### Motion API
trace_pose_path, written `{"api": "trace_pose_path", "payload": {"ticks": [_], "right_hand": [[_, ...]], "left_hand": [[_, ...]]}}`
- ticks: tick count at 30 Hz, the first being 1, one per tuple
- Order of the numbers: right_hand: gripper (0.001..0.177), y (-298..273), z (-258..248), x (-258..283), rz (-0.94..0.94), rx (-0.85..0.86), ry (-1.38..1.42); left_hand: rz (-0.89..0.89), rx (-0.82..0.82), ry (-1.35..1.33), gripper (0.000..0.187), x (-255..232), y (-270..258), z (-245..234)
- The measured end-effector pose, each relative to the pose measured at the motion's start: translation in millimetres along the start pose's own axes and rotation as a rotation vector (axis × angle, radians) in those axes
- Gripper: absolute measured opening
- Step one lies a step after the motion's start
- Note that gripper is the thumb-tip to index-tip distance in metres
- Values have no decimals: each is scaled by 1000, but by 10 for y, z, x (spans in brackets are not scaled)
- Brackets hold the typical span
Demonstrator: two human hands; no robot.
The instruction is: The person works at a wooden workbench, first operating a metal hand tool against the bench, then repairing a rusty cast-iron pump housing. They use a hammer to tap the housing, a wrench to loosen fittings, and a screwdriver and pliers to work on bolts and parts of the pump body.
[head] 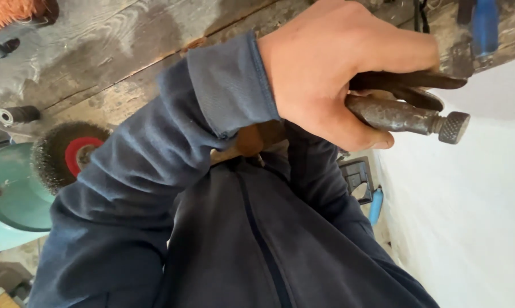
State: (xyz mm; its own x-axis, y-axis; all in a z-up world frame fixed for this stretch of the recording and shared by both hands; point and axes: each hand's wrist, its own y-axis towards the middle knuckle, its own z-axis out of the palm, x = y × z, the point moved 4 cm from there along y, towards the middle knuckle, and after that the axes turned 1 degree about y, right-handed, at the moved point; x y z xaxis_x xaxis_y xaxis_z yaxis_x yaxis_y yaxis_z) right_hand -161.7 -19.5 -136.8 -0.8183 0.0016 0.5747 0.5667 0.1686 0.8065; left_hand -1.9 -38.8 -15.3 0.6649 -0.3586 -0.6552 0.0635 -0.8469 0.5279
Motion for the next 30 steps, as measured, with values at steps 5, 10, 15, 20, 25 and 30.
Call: {"api": "trace_pose_path", "payload": {"ticks": [5, 10, 15, 20, 25, 30], "right_hand": [[46, -1131, 158, -328, 43, 6, -61], [44, 180, -173, 81, 78, 7, -110], [42, 491, -293, 304, 122, -8, -174], [41, 729, -298, 263, 136, -8, -195], [39, 812, -235, 310, 179, -4, -212], [38, 1037, 149, 326, 222, -11, -277]], "left_hand": [[-44, 12, -40, 49, -75, 52, -46], [-50, 17, -17, 49, -96, 85, -60], [-105, 52, 20, 31, -183, 109, -97], [-95, 10, -82, 38, -210, 139, -47], [-102, -1, 46, 44, -150, 50, 46], [-29, -9, -24, 46, -138, 48, -60]]}}
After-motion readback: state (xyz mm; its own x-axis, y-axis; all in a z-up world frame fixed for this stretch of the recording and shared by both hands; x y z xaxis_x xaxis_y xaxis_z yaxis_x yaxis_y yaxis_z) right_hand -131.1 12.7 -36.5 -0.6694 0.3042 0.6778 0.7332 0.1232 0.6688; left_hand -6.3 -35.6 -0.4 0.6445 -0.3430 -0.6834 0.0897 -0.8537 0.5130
